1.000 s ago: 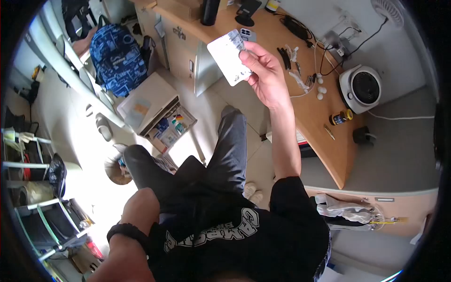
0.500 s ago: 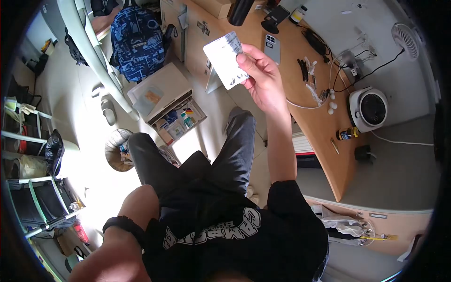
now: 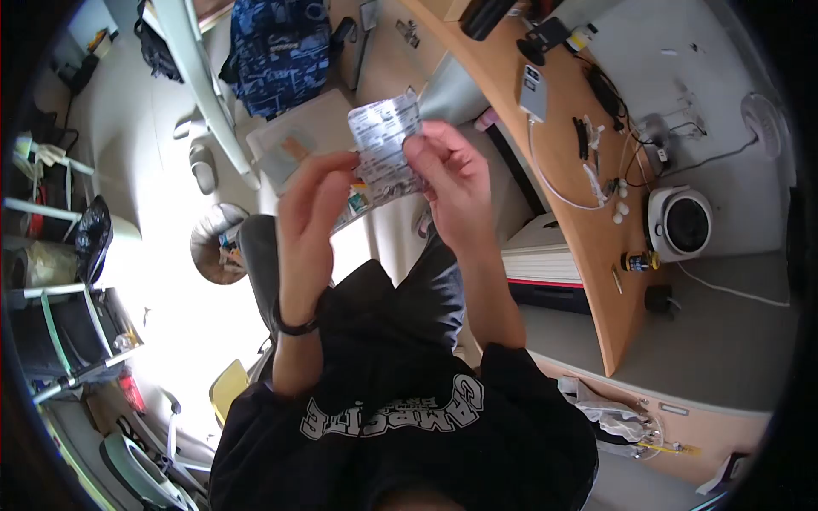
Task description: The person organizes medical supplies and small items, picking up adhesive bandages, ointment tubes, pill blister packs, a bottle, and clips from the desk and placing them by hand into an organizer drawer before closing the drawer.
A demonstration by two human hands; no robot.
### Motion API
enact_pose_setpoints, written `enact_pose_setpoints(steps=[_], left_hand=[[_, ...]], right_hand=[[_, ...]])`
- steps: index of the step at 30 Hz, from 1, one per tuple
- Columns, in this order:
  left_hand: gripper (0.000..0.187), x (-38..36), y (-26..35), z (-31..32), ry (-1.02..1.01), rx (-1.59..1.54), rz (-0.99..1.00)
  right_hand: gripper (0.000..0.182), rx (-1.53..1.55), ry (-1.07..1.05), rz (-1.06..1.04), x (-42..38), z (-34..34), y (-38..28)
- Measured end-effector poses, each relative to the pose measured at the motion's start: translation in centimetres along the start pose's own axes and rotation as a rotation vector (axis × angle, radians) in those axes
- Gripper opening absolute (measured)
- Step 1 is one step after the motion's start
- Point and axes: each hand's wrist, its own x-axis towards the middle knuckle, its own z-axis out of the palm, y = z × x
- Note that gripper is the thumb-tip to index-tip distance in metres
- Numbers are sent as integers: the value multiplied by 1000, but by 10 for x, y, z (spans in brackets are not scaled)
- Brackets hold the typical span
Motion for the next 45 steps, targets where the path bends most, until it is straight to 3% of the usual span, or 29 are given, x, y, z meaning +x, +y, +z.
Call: enact_pose_setpoints(steps=[5,8,11,17,45], left_hand=[[11,-4,-29,-16,103,116,-26],[13,-4,-31,-26,89,-40,-174],[20,-3,-39,-36,68,-208,-199],[23,-4,-50,-46,22,-227,-186],[26,-6,-64,-44,12,-180,-227]], right_hand=[[20,-16,67,49,-13,23,35],[24,-59,83,76,-16,31,44],[28,-32,83,114,-17,35,53],[31,-90,20,195,-22,25,58],[32,-51,44,169,-21,11,72]])
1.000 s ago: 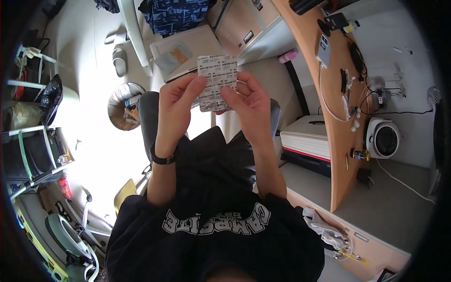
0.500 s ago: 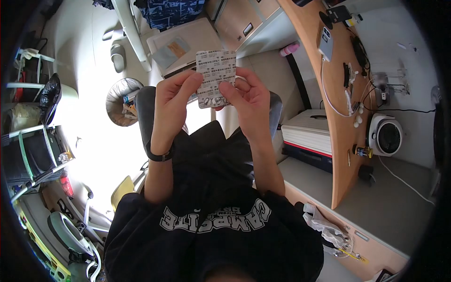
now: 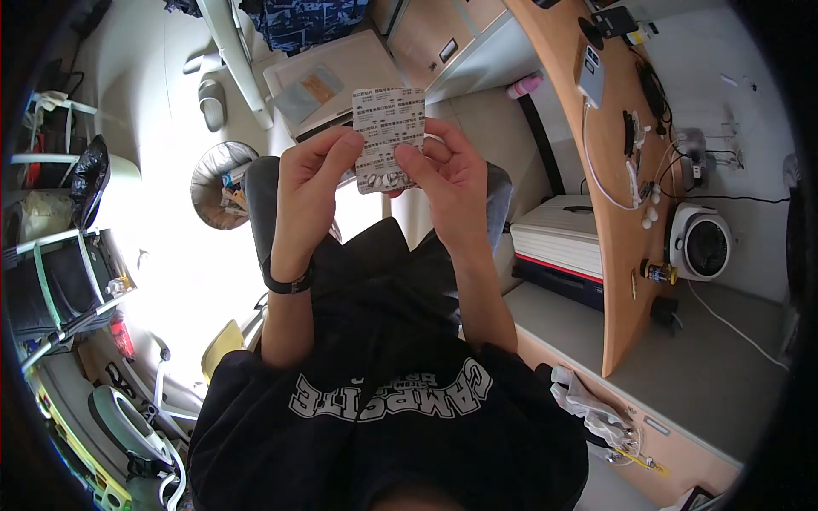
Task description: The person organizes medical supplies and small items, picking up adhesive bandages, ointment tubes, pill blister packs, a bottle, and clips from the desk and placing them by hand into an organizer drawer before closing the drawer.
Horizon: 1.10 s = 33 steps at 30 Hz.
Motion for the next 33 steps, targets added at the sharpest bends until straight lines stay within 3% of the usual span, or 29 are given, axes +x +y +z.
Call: enact_pose_setpoints(steps=[5,7,10,11,14,17,20,23,25,28,30,33], left_hand=[[17,0,4,1,-9,-22,5],[12,0,2,3,20,52,72],[23,5,-2,-4,-11,370,503],[24,5,-2,-6,-6,386,544],[22,5,0,-8,-40,391,656],[14,-7,21,15,59,-182,230],[10,-6,24,3,-71,-228,36],[10,-14,22,0,-125,67,-15],[11,-14,16,1,-86,92,9],[12,-13,14,1,-49,124,52],[11,-13,17,3,-23,146,56],[12,-12,16,2,-48,216,48]], right_hand=[[27,14,26,26,1,1,-1],[20,-144,17,-141,2,-3,6],[16,-392,28,-464,8,-8,7],[18,-475,36,-584,9,-9,6],[24,-549,20,-581,2,-7,-4],[23,-506,50,-571,0,-9,1],[23,-462,74,-515,-3,-9,-2],[21,-461,66,-501,-5,-10,-4],[21,-463,38,-509,-6,-13,-4],[30,-315,-1,-450,-8,-14,-11],[39,-15,16,-303,-10,-3,-23],[51,-129,5,-187,-11,-1,-21]])
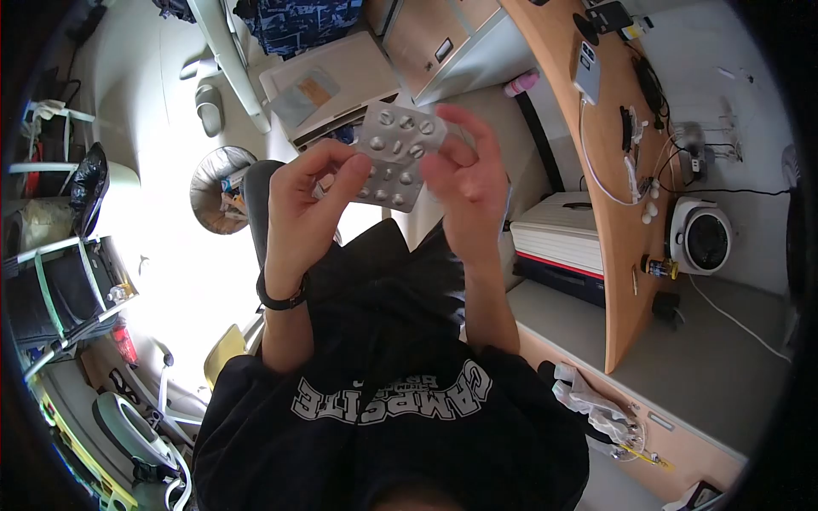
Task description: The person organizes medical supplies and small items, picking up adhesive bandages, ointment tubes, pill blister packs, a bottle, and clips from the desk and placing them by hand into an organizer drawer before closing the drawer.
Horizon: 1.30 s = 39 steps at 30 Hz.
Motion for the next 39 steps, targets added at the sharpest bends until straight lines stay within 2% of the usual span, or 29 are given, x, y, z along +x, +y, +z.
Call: enact_pose_setpoints(steps=[3,6,9,12,15,18,21,27,33,36,39], left_hand=[[10,2,-4,2,14,-17,24],[10,3,-10,3,5,128,126],[12,7,-9,0,-1,212,244],[13,6,-7,-2,40,249,320],[13,7,-9,-2,91,106,287],[11,4,-4,-2,52,-156,-12],[10,4,-8,-7,12,-214,-89],[17,6,-9,-7,47,-317,-198],[16,6,-10,-7,70,-295,-201],[11,9,-19,-3,72,-189,61],[19,10,-18,-5,115,246,366]], right_hand=[[45,-44,67,-27,2,4,9],[35,-40,124,-10,3,2,12],[22,-70,116,-53,1,-7,22],[17,-189,99,-19,-1,-5,10],[19,-49,57,8,0,-5,14],[19,126,14,117,0,-2,7],[21,133,-23,171,2,-8,11],[22,193,0,283,3,-10,16],[20,249,31,388,4,-7,12],[20,160,79,292,4,-9,23],[25,111,-3,180,3,-16,29]])
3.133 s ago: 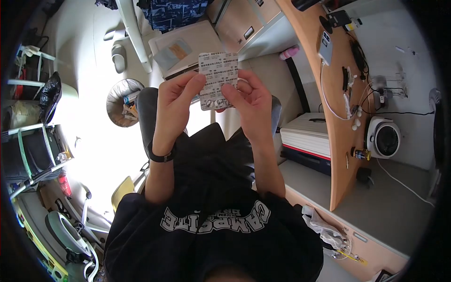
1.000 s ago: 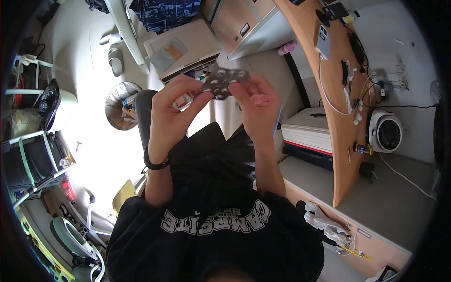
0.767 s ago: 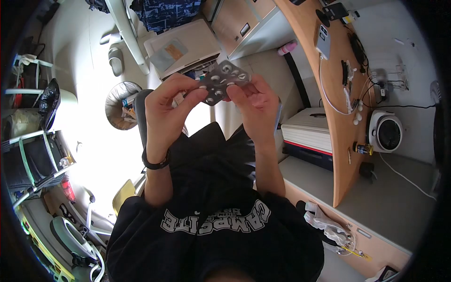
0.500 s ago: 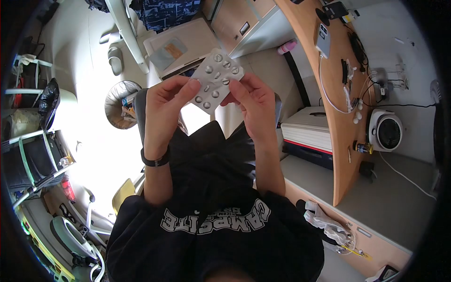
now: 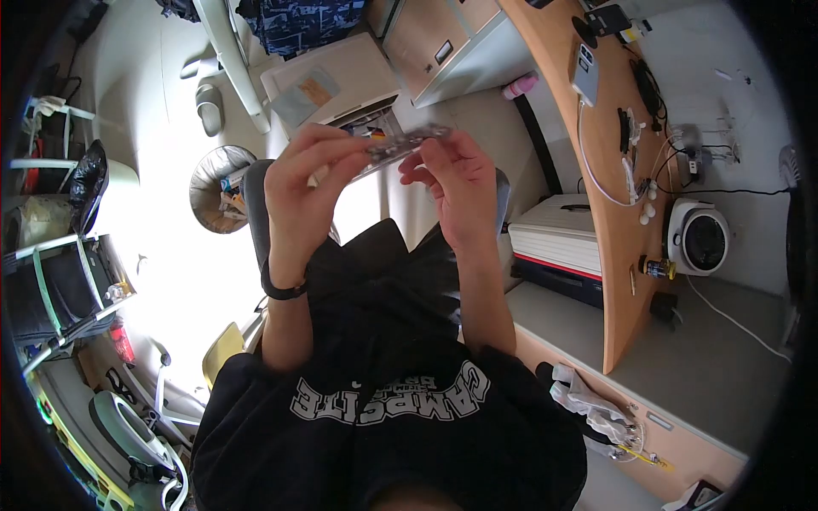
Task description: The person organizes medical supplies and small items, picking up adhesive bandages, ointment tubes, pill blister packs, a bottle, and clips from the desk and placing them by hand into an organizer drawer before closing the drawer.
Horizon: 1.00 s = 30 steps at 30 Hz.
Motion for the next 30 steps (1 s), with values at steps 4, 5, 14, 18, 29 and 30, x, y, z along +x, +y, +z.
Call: enact_pose_setpoints(steps=[4,5,14,18,29,30], left_hand=[[28,-5,16,-5,-31,443,282],[30,-6,15,-4,7,462,349],[33,2,28,12,166,-199,52],[27,-8,10,-6,-22,-552,-218],[16,-14,34,-8,56,-547,-212],[16,-15,36,-8,63,-551,-199]], right_hand=[[33,381,18,62,-2,19,-25],[35,488,22,116,-3,26,-34],[37,49,9,9,-10,9,-30],[38,32,9,-32,-15,17,-38],[35,-81,-86,-102,-34,32,-47],[35,-92,-88,-116,-35,32,-47]])
